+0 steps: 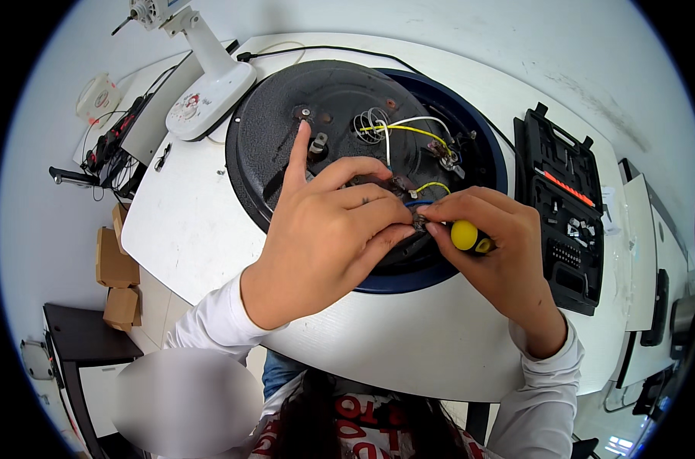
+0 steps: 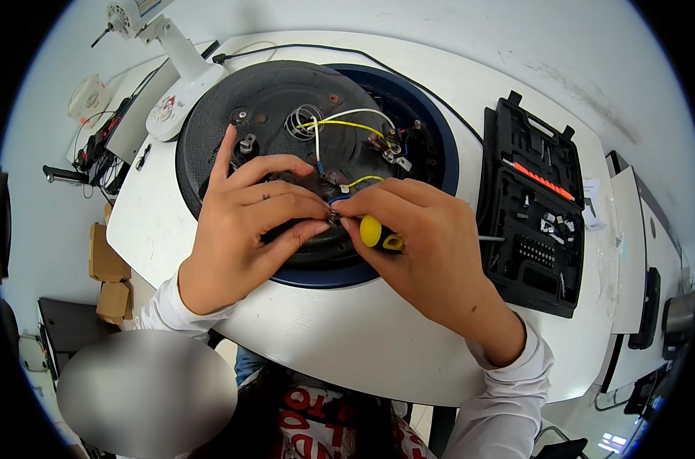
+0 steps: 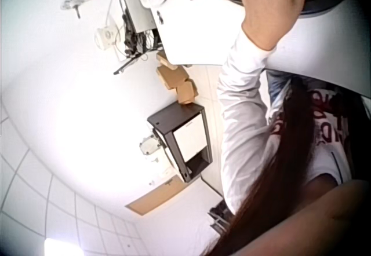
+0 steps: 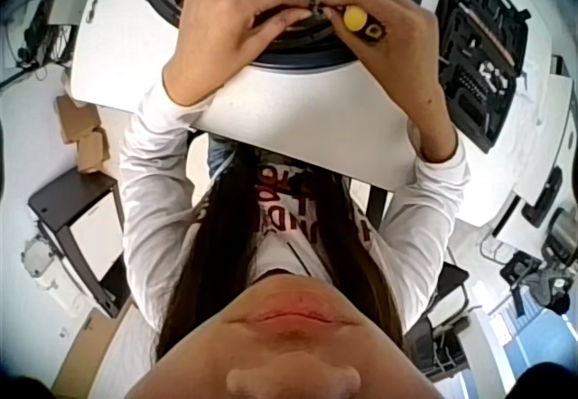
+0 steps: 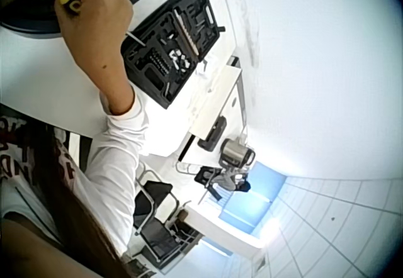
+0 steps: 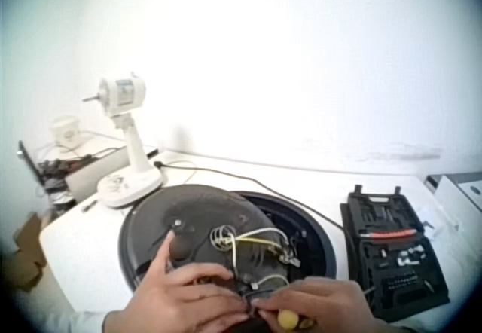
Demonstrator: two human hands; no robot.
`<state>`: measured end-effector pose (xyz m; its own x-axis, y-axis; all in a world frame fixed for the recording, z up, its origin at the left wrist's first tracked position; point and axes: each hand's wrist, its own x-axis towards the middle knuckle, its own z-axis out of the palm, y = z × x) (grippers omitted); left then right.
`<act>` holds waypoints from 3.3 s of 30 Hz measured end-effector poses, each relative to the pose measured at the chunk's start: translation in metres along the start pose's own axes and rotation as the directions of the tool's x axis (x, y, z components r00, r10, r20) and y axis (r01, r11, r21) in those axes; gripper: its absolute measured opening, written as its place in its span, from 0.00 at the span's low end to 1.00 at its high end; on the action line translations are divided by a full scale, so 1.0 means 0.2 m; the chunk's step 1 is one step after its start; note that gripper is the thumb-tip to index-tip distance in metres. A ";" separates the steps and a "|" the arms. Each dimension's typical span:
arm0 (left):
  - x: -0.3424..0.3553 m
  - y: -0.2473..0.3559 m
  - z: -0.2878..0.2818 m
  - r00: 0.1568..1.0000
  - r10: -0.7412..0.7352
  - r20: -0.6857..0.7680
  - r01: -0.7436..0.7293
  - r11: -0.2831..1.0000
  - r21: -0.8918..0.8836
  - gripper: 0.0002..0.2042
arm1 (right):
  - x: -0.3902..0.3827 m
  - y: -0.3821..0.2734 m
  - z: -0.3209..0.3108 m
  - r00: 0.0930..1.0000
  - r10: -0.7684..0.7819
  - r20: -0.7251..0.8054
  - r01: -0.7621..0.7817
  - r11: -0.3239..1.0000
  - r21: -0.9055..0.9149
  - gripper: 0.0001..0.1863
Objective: The person works on the underside of a circular appliance, manipulating multicolored wires and tightening terminal screws with a screwdriver. The person repeatedly adjusts wire positions and secures connections while the appliance remains on a white workbench.
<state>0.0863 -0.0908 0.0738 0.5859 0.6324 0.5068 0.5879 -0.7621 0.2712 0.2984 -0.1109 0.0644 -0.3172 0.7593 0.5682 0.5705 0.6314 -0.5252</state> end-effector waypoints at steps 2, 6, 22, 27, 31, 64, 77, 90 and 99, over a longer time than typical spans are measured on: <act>0.00 0.00 0.00 1.000 0.007 -0.011 -0.007 1.000 -0.001 0.05 | 0.00 0.00 0.00 1.000 -0.004 0.000 0.004 1.000 0.003 0.07; 0.00 0.00 0.00 0.999 0.017 -0.028 -0.017 1.000 0.024 0.05 | 0.00 -0.01 0.00 1.000 -0.016 0.003 0.016 1.000 -0.026 0.08; 0.01 0.04 0.00 0.999 0.000 -0.048 0.004 0.995 0.095 0.05 | -0.01 0.01 -0.01 0.995 -0.104 0.005 0.104 0.993 -0.051 0.11; 0.00 0.04 -0.01 0.997 0.001 -0.072 0.011 0.988 0.157 0.06 | -0.02 -0.01 0.03 0.993 -0.118 -0.032 0.114 0.988 -0.103 0.11; -0.02 0.02 -0.06 0.993 -0.013 -0.115 0.042 0.967 0.250 0.09 | -0.01 0.01 0.08 0.985 -0.153 -0.073 0.142 0.979 -0.144 0.11; -0.09 -0.05 -0.07 1.000 -0.001 0.013 -0.003 0.956 0.293 0.18 | 0.04 -0.05 0.17 0.988 -0.156 -0.001 0.140 0.889 -0.435 0.12; -0.13 -0.07 -0.05 1.000 -0.002 -0.011 0.005 0.970 0.242 0.17 | 0.04 -0.06 0.16 0.985 -0.158 0.075 0.174 0.827 -0.534 0.16; -0.13 -0.07 -0.03 1.000 0.025 0.007 -0.026 0.957 0.288 0.19 | 0.02 -0.10 0.12 0.961 -0.148 0.235 0.269 0.703 -0.658 0.17; -0.12 -0.05 0.00 0.994 0.026 0.103 -0.056 0.954 0.295 0.29 | 0.04 -0.10 0.07 0.972 -0.026 0.234 0.136 0.874 -0.466 0.24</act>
<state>0.0659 -0.0986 0.0591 0.6552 0.6231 0.4272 0.6928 -0.7211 -0.0108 0.2741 -0.1157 0.0699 -0.5007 0.7584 0.4174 0.8087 0.5818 -0.0871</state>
